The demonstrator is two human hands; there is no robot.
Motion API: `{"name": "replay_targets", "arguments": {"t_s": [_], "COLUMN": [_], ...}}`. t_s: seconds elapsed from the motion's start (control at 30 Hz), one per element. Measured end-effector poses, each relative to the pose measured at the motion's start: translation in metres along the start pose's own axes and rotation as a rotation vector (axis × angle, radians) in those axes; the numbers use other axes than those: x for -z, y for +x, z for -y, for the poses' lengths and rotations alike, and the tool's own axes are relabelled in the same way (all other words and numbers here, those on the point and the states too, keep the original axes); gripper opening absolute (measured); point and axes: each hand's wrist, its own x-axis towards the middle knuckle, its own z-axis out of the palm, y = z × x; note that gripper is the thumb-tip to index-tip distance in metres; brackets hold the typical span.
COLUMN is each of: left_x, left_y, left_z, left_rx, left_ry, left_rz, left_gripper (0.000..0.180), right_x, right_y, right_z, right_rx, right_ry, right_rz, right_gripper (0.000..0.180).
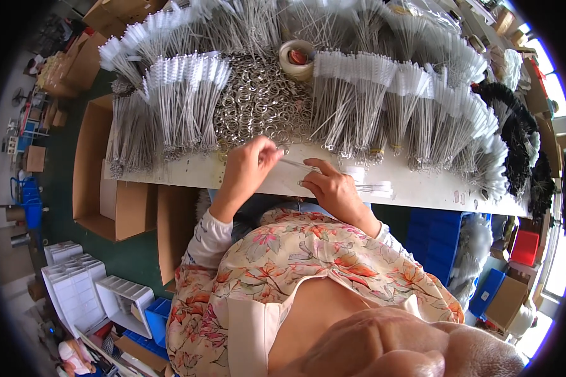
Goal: Assembling small white cleaning brushes onto metal split rings in a workshop.
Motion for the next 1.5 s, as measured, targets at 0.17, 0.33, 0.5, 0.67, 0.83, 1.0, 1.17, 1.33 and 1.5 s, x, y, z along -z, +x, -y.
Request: {"name": "replay_targets", "arguments": {"t_s": [0.17, 0.33, 0.5, 0.67, 0.83, 1.0, 1.17, 1.33, 1.5], "left_x": [0.021, 0.019, 0.011, 0.017, 0.020, 0.023, 0.026, 0.019, 0.020], "left_y": [0.056, 0.061, 0.068, 0.065, 0.056, 0.055, 0.052, 0.057, 0.050], "left_z": [0.008, 0.032, 0.044, 0.038, 0.044, 0.054, 0.016, 0.055, 0.041], "left_rx": [0.092, 0.040, 0.146, 0.116, 0.107, 0.170, 0.207, 0.114, 0.147], "left_ry": [0.393, 0.548, 0.570, 0.392, 0.504, 0.479, 0.352, 0.533, 0.372], "left_rz": [-0.095, -0.049, -0.117, -0.142, -0.111, -0.100, -0.117, -0.131, -0.175], "left_gripper": [0.038, 0.044, 0.049, 0.051, 0.050, 0.052, 0.053, 0.055, 0.046], "right_x": [-0.027, -0.024, -0.020, -0.018, -0.017, -0.018, -0.018, -0.021, -0.020], "right_y": [-0.012, -0.012, -0.009, -0.009, -0.006, -0.004, -0.004, -0.011, -0.011], "right_z": [-0.025, -0.024, -0.018, -0.019, -0.016, -0.017, -0.019, -0.016, -0.018], "right_rx": [-0.060, -0.042, -0.081, -0.112, -0.090, -0.067, -0.094, -0.069, -0.099], "right_ry": [-0.126, -0.080, -0.097, -0.069, -0.093, -0.082, -0.086, -0.078, -0.070], "right_rz": [0.033, -0.013, -0.005, 0.017, -0.023, -0.037, -0.031, -0.042, -0.036], "right_gripper": [0.010, 0.010, 0.013, 0.014, 0.012, 0.011, 0.012, 0.013, 0.014]}}
